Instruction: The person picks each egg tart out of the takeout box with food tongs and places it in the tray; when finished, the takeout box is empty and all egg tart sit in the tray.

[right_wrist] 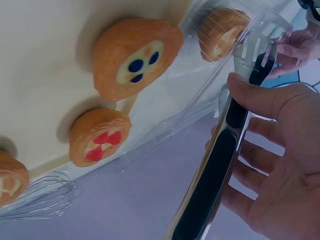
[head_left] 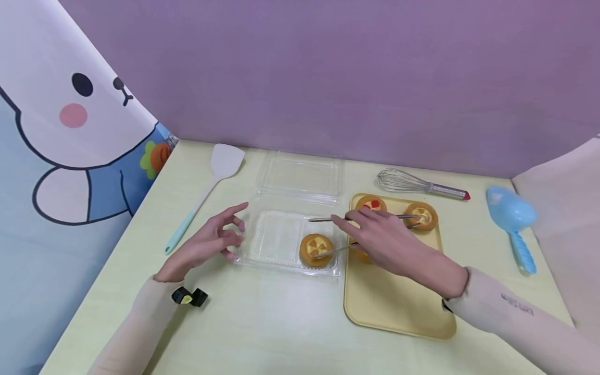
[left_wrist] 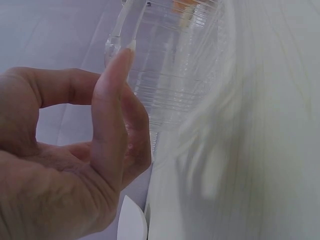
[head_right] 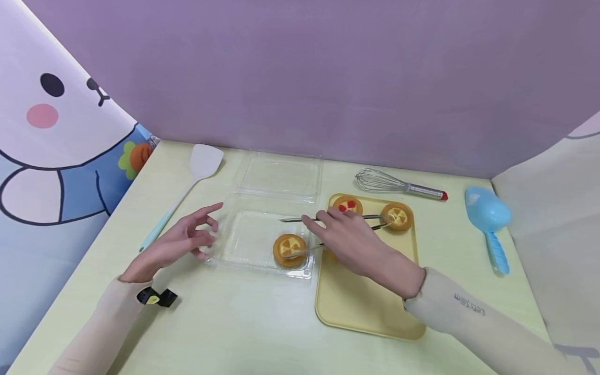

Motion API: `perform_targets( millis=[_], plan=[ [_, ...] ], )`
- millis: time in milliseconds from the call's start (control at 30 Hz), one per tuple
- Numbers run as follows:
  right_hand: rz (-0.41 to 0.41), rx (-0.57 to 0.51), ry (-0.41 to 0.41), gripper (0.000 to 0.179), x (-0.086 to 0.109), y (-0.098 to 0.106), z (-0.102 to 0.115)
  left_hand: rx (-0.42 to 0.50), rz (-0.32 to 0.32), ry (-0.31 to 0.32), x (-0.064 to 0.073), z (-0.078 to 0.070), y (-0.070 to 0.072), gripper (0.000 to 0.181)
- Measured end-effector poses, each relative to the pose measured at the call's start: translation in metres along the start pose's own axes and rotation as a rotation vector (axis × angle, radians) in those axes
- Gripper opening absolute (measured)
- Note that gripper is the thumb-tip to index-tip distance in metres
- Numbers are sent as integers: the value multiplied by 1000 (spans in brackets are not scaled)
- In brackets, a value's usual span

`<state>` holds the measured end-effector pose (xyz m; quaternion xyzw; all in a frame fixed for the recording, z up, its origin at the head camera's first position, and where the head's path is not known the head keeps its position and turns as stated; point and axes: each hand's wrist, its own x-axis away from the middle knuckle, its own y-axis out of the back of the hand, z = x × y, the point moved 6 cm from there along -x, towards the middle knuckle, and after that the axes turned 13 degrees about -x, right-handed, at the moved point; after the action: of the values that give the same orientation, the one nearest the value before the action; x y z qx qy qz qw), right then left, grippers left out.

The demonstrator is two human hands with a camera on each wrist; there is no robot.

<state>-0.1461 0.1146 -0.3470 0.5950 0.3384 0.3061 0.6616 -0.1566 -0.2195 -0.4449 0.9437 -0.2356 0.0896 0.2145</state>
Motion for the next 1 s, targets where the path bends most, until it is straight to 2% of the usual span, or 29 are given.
perform_targets(
  millis=[167, 433, 833, 1000],
  plan=[
    [12, 2, 31, 71, -8, -3, 1, 7, 5, 5, 0, 0, -2, 78],
    [10, -13, 13, 71, -17, -6, -7, 4, 1, 21, 0, 1, -4, 78],
    [64, 4, 23, 74, -22, 7, -15, 15, 0, 1, -1, -2, -1, 78],
    [58, 0, 42, 72, -25, 4, -15, 16, -1, 4, 0, -1, 0, 77]
  ],
)
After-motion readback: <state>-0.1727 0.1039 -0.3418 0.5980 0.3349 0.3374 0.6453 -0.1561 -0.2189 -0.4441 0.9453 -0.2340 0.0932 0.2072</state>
